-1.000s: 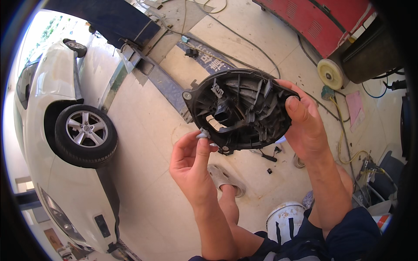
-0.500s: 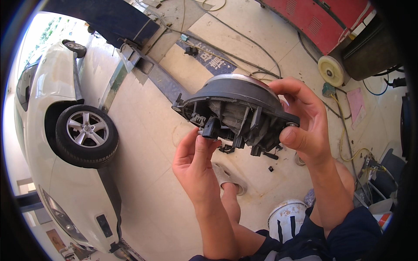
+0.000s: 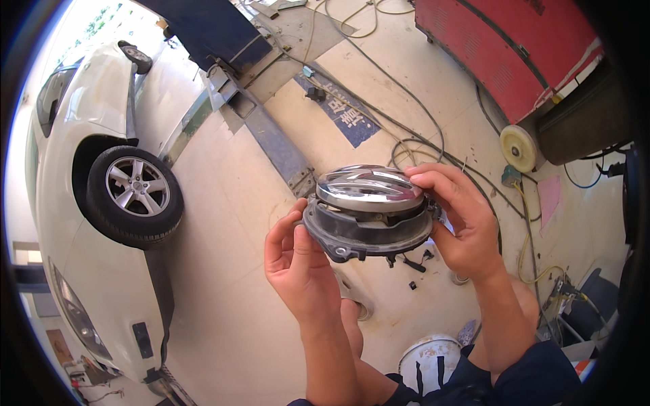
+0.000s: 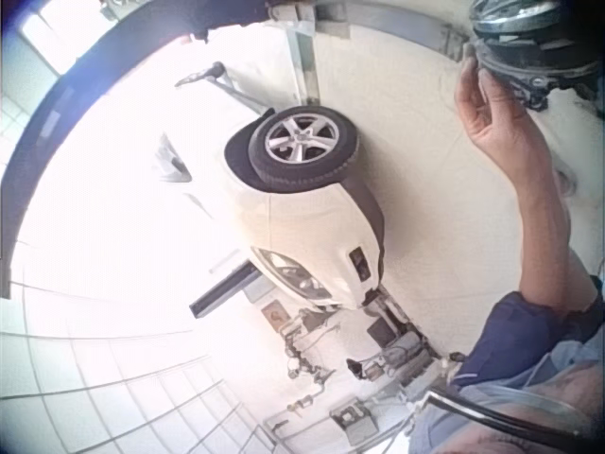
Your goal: The person disassembles a car emblem and a plastic component using a screwdriver. They remove screws from the housing, separate the internal parts, and place them into a bucket while seated on another bucket.
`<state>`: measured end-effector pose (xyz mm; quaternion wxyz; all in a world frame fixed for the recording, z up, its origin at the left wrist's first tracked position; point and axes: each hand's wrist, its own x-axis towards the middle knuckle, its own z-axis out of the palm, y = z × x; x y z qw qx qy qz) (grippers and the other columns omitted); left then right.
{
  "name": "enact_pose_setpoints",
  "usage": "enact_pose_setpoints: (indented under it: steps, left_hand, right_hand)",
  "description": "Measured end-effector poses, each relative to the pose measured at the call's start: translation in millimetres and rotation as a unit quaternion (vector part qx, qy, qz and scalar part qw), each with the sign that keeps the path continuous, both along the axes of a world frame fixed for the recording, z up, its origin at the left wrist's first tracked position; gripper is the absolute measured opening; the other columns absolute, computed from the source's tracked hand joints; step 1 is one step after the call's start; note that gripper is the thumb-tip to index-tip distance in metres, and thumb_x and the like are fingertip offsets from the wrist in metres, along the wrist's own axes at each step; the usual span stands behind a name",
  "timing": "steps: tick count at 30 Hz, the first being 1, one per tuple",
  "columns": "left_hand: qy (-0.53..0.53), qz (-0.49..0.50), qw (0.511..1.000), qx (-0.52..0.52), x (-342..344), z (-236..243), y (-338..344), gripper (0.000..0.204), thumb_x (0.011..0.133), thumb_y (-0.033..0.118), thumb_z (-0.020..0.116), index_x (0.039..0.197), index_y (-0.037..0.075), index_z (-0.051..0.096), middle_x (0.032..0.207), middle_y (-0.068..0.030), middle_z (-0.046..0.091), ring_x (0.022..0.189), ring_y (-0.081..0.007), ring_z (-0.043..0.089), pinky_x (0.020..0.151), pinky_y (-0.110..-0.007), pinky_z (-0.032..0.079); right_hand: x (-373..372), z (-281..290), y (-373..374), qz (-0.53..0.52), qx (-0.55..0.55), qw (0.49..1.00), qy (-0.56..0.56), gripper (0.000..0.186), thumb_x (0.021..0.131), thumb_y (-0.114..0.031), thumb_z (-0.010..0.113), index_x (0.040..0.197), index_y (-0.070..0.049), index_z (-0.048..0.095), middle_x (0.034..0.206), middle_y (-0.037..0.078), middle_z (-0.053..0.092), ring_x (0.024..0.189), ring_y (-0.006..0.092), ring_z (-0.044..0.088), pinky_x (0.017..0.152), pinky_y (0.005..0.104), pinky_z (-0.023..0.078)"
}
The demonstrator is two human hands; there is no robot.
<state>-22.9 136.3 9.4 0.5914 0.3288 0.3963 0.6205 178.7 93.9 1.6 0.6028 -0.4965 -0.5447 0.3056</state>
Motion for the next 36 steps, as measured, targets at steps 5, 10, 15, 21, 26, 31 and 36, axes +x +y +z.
enact_pose_setpoints:
  steps: [5, 10, 15, 21, 26, 31, 36]
  left_hand:
    - [-0.063, 0.023, 0.997, 0.046, -1, 5, -2, 0.014, 0.095, -0.004, 0.059, 0.108, -0.003, 0.065, 0.124, -0.0225, 0.065, 0.107, -0.0269, 0.068, 0.093, -0.038, 0.057]
    - [-0.021, 0.001, 0.991, 0.129, -2, 8, -3, 0.012, 0.093, -0.006, 0.061, 0.104, -0.005, 0.065, 0.122, -0.0245, 0.065, 0.107, -0.0266, 0.067, 0.096, -0.037, 0.054]
    - [-0.044, -0.031, 0.99, 0.134, -4, 10, -5, 0.01, 0.093, -0.006, 0.061, 0.102, -0.006, 0.065, 0.122, -0.0253, 0.064, 0.107, -0.0301, 0.067, 0.095, -0.039, 0.055]
    - [-0.088, -0.035, 0.992, 0.088, -11, 7, -2, 0.014, 0.093, -0.003, 0.062, 0.106, -0.005, 0.066, 0.128, -0.0248, 0.061, 0.103, -0.0247, 0.068, 0.086, -0.032, 0.057]
    - [-0.087, -0.07, 0.991, 0.078, -15, 2, -1, 0.017, 0.099, 0.001, 0.052, 0.112, -0.002, 0.064, 0.134, -0.0194, 0.058, 0.111, -0.0256, 0.066, 0.094, -0.038, 0.058]
    - [-0.101, -0.07, 0.99, 0.065, -19, -4, 2, 0.019, 0.101, 0.003, 0.052, 0.116, -0.001, 0.063, 0.124, -0.015, 0.062, 0.11, -0.0246, 0.066, 0.091, -0.039, 0.06]
    - [-0.08, -0.063, 0.994, 0.035, -17, 0, 1, 0.022, 0.1, 0.005, 0.054, 0.122, 0.0, 0.059, 0.118, -0.0131, 0.063, 0.107, -0.024, 0.067, 0.09, -0.037, 0.059]
  right_hand:
    - [-9, -7, -2, -0.013, -0.03, 0.996, 0.078, 0.061, 0.079, 0.021, 0.05, 0.134, -0.001, 0.059, 0.146, 0.021, 0.044, 0.122, 0.026, 0.06, 0.102, 0.0342, 0.047]
    - [-9, -7, 1, 0.046, -0.105, 0.944, 0.311, 0.06, 0.088, 0.014, 0.051, 0.146, 0.008, 0.038, 0.148, 0.022, 0.046, 0.129, 0.0266, 0.055, 0.1, 0.0317, 0.05]
    - [3, -9, 2, 0.096, -0.186, 0.816, 0.539, 0.058, 0.094, -0.007, 0.062, 0.146, 0.006, 0.04, 0.144, 0.02, 0.052, 0.128, 0.0228, 0.056, 0.095, 0.0298, 0.052]
    - [-1, -15, -1, 0.143, -0.163, 0.851, 0.479, 0.07, 0.086, -0.011, 0.077, 0.145, 0.005, 0.043, 0.14, 0.016, 0.056, 0.121, 0.0196, 0.059, 0.097, 0.0318, 0.051]
    - [3, -15, 0, 0.166, -0.214, 0.833, 0.482, 0.076, 0.084, -0.009, 0.08, 0.147, 0.005, 0.04, 0.129, 0.014, 0.062, 0.114, 0.0192, 0.062, 0.092, 0.0336, 0.054]
    - [0, -16, -6, 0.157, -0.229, 0.833, 0.479, 0.076, 0.086, -0.016, 0.08, 0.147, 0.004, 0.039, 0.122, 0.013, 0.065, 0.107, 0.0192, 0.064, 0.087, 0.0339, 0.057]
    - [-1, -21, -6, 0.171, -0.241, 0.834, 0.465, 0.067, 0.089, -0.021, 0.077, 0.141, 0.005, 0.045, 0.119, 0.012, 0.066, 0.105, 0.0166, 0.065, 0.089, 0.0307, 0.055]
